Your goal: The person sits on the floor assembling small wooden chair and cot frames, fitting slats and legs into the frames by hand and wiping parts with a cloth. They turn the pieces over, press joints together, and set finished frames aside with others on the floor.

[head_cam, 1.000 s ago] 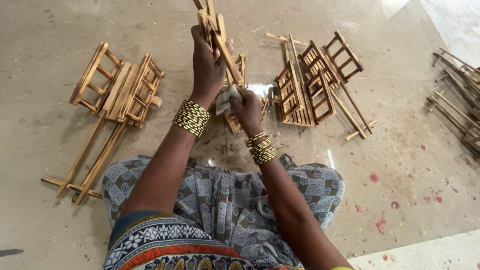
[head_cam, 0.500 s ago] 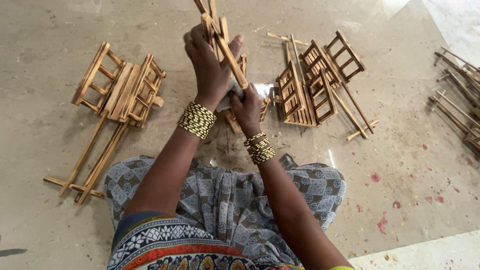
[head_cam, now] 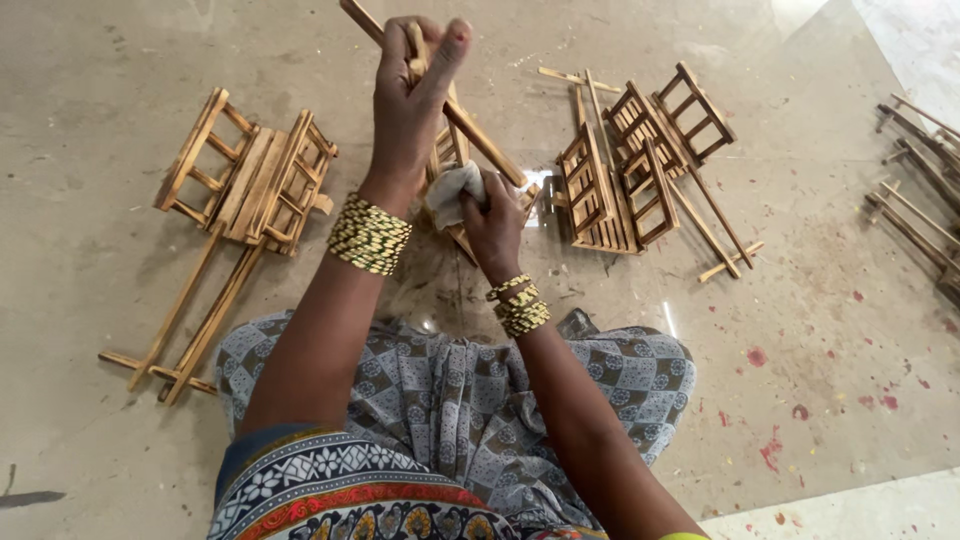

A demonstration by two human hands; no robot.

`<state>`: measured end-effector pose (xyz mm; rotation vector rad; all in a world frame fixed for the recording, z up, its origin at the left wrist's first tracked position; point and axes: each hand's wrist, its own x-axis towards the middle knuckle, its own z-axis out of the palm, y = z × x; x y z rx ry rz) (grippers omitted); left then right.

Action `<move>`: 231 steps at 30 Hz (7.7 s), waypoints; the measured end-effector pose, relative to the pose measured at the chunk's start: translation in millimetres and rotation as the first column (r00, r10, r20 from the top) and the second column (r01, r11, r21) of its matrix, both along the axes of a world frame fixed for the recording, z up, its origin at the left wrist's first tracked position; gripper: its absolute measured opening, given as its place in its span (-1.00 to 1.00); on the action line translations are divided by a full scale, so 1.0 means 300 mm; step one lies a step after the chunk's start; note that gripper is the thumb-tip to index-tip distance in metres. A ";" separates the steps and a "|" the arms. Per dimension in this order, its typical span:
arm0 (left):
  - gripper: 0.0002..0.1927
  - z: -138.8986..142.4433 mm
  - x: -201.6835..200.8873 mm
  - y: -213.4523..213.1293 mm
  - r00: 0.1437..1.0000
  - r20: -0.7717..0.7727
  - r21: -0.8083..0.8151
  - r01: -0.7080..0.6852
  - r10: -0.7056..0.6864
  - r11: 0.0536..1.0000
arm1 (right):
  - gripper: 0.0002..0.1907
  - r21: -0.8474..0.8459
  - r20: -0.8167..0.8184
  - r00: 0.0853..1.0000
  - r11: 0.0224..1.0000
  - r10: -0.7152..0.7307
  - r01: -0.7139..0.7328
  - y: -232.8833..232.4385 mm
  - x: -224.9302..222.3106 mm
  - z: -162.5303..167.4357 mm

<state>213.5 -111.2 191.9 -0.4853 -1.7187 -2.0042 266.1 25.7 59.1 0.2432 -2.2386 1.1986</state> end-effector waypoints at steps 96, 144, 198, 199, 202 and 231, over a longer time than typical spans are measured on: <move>-0.59 0.073 0.049 -0.093 0.975 -0.039 -0.395 0.185 -0.218 0.900 | -0.59 -0.232 0.559 0.821 0.973 0.114 0.023 0.133 -0.178 0.177; -0.65 0.039 -0.025 -0.010 0.975 -0.154 -0.481 0.070 -0.162 0.874 | -0.66 0.509 0.650 0.732 0.597 0.206 -0.620 -0.207 0.175 -0.531; -0.49 0.094 0.012 -0.066 0.946 0.042 -0.375 0.312 -0.320 0.873 | -0.83 -0.018 -0.509 0.861 1.000 -0.003 -0.007 0.110 -0.234 0.355; -0.46 0.091 0.011 -0.074 0.946 0.019 -0.379 0.306 -0.324 0.873 | -0.76 0.074 -0.538 0.843 0.997 0.010 0.036 0.105 -0.225 0.308; -0.41 0.074 0.003 -0.113 0.940 -0.052 -0.366 0.295 -0.336 0.883 | -0.74 0.165 -0.420 0.900 0.985 0.119 -0.053 0.130 -0.176 0.107; -0.23 0.106 0.011 -0.017 0.978 0.130 -0.500 0.206 -0.162 0.841 | -0.80 0.510 0.138 0.913 0.762 0.384 -0.398 0.285 -0.090 0.087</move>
